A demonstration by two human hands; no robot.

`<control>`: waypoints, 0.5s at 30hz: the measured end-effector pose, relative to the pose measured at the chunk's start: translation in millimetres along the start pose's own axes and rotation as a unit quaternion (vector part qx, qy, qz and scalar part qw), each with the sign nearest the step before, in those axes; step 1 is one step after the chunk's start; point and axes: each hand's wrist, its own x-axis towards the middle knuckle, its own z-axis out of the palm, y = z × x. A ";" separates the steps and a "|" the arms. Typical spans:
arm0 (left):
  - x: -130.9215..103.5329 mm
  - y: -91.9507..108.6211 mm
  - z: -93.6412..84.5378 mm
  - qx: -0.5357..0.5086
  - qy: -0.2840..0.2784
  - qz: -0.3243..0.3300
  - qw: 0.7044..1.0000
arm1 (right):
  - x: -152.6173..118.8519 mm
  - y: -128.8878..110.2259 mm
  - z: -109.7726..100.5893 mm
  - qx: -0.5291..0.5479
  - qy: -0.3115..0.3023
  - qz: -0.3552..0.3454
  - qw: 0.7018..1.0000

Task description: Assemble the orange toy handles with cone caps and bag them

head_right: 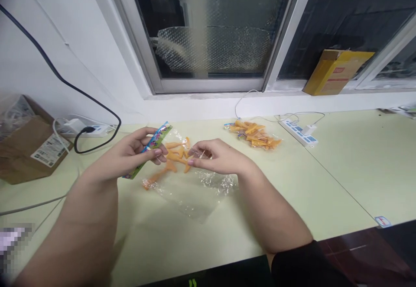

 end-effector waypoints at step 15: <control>27.9 -54.2 -30.2 -0.173 0.117 -0.039 0.977 | 7.7 42.3 -22.5 0.118 0.087 0.070 0.987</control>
